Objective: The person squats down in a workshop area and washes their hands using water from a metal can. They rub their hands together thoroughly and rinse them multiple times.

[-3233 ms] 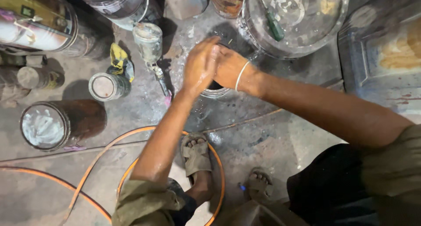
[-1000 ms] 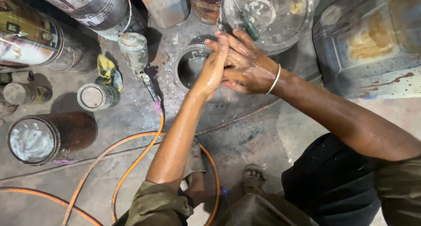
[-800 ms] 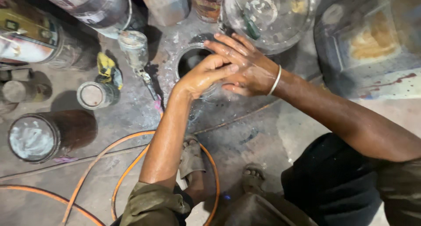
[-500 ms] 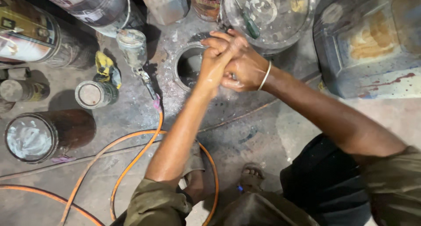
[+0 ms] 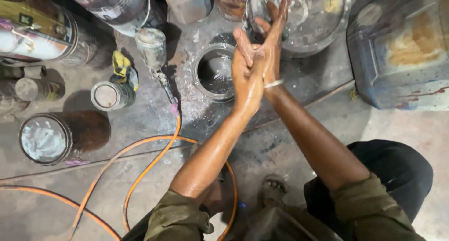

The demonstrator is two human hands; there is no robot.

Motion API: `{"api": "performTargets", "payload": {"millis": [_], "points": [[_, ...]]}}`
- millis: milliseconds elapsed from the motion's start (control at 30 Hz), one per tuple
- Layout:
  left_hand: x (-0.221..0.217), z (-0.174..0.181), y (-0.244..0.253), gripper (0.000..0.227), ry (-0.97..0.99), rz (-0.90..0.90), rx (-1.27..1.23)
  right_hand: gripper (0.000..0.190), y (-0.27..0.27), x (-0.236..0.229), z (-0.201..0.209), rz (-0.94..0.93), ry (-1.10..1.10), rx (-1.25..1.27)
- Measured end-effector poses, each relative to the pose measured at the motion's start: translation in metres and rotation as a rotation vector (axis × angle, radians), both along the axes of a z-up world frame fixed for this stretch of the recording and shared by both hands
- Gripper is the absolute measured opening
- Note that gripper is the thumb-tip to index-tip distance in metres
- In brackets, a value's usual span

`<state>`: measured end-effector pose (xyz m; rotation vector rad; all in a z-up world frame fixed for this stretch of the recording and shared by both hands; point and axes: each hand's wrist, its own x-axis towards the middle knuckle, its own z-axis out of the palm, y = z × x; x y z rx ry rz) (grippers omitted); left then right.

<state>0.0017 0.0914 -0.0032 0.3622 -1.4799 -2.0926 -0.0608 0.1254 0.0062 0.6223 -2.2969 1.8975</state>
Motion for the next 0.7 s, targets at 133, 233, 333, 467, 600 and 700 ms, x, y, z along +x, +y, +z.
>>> {"api": "performTargets", "payload": {"millis": [133, 233, 333, 467, 600, 700], "points": [[-0.009, 0.006, -0.016, 0.027, -0.046, -0.072, 0.214, 0.112, 0.002, 0.014, 0.013, -0.044, 0.121, 0.032], [-0.012, 0.012, -0.036, 0.040, -0.156, -0.187, 0.419, 0.114, 0.002, 0.020, 0.019, -0.032, 0.197, 0.021], [-0.011, 0.017, -0.040, 0.046, -0.240, -0.246, 0.553, 0.117, 0.007, 0.021, 0.022, -0.042, 0.234, 0.026], [-0.004, 0.022, -0.013, 0.042, 0.044, -0.024, 0.166, 0.124, 0.004, 0.011, 0.021, -0.091, 0.212, 0.062], [0.003, 0.018, 0.012, 0.033, 0.027, -0.077, 0.057, 0.127, 0.008, 0.002, 0.016, -0.141, 0.292, 0.082], [0.003, 0.012, 0.009, 0.025, 0.029, -0.023, -0.106, 0.121, 0.009, 0.007, 0.014, -0.105, 0.214, 0.058]]}}
